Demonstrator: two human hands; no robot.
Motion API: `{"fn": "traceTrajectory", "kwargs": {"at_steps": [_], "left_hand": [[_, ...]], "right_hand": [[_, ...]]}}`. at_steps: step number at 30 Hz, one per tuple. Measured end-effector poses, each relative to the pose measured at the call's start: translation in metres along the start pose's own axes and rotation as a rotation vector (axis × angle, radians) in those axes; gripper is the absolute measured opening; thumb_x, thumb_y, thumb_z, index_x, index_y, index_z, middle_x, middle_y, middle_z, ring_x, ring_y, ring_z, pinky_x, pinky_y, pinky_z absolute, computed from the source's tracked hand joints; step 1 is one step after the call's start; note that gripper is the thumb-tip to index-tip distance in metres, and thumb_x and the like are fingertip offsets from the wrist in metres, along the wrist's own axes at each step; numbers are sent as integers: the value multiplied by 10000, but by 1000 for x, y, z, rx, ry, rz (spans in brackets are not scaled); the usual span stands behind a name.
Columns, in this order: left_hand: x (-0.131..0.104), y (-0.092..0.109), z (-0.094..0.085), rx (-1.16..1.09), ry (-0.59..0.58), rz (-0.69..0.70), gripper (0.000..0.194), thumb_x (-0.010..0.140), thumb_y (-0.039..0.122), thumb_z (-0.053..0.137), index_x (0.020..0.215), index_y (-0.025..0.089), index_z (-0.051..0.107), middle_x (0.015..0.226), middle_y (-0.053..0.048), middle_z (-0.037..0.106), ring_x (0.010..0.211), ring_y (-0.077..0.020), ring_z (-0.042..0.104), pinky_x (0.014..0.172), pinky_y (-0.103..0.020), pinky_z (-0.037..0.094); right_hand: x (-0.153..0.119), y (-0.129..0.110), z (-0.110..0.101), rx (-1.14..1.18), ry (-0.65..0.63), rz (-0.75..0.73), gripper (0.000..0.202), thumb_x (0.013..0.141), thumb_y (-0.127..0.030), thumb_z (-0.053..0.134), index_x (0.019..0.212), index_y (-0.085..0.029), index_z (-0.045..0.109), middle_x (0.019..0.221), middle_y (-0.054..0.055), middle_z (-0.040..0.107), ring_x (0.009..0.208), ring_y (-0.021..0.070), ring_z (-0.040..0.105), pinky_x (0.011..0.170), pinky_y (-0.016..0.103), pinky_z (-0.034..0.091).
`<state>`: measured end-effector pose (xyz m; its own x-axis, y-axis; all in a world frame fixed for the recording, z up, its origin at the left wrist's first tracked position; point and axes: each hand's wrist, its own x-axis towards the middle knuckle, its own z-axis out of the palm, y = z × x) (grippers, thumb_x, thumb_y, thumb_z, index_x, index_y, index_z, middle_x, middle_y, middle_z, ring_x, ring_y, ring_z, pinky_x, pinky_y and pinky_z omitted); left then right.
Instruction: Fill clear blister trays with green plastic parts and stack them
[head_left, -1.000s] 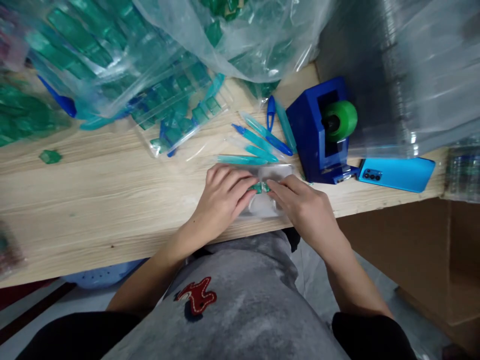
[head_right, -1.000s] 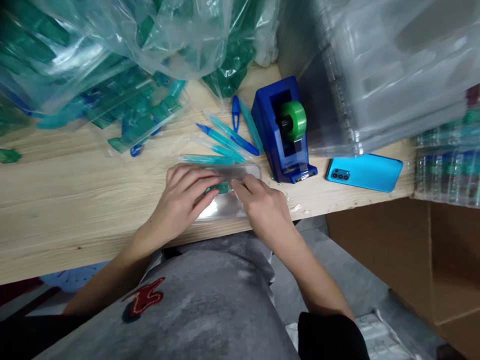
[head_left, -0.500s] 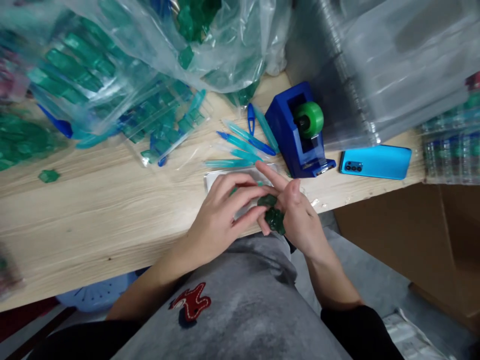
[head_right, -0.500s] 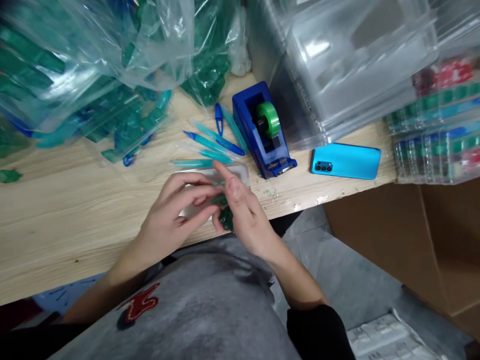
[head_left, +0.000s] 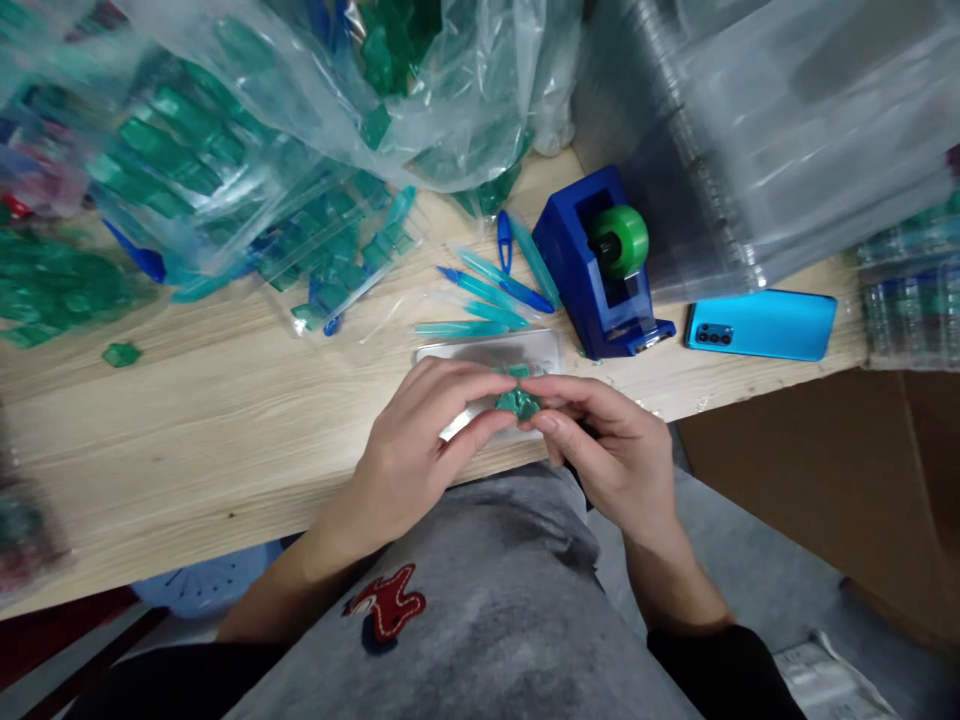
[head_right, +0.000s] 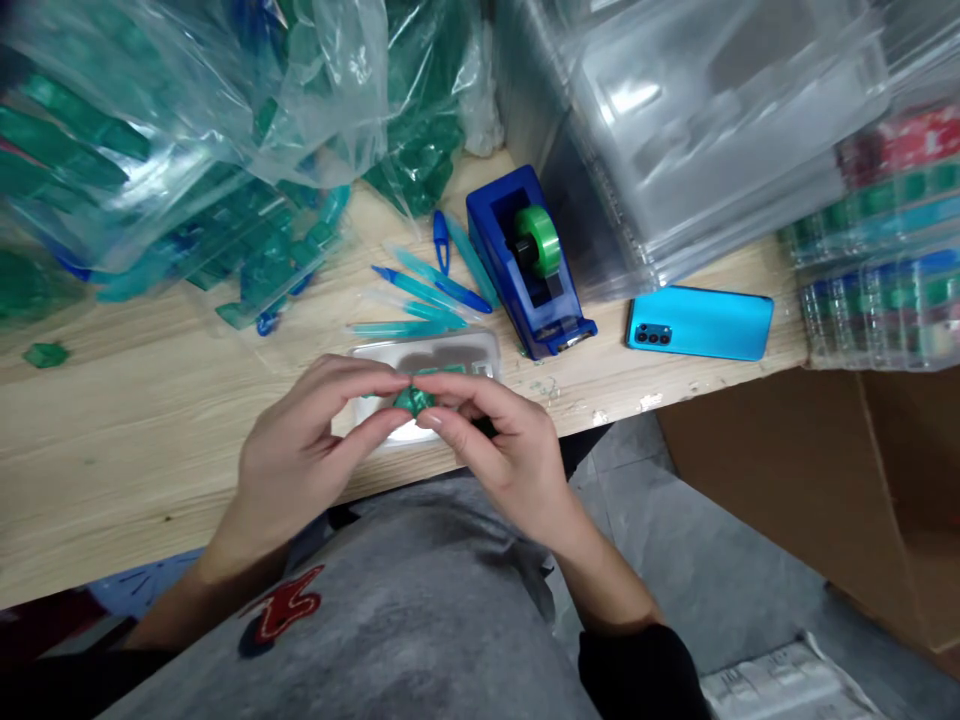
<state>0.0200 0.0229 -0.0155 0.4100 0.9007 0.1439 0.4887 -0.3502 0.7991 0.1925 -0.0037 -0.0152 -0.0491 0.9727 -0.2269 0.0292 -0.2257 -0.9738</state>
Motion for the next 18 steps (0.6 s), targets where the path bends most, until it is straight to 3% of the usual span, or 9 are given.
{"fn": "traceTrajectory", "kwargs": {"at_steps": [6, 13, 18], "left_hand": [[1, -2, -1, 253, -19, 274, 135, 932, 138, 532, 1056, 138, 585, 940, -67, 716, 870, -166, 655, 805, -302, 545], [-2, -7, 9, 303, 0, 293, 124, 939, 113, 469, 1013, 137, 566, 909, -76, 710, 866, -172, 639, 821, -298, 543], [1, -6, 13, 301, 37, 293, 119, 911, 67, 485, 930, 166, 549, 793, -29, 674, 763, -153, 609, 761, -266, 536]], "right_hand": [[3, 5, 2, 5, -3, -82, 247, 778, -201, 759, 1013, -252, 701, 751, -45, 641, 658, 88, 600, 616, 203, 527], [5, 12, 7, 64, -49, -88, 283, 810, -121, 688, 1038, -235, 568, 769, -59, 602, 659, 72, 583, 608, 190, 511], [1, 16, 14, -40, 22, -138, 357, 829, -85, 600, 1117, -260, 486, 761, -74, 540, 641, 63, 554, 607, 180, 492]]}}
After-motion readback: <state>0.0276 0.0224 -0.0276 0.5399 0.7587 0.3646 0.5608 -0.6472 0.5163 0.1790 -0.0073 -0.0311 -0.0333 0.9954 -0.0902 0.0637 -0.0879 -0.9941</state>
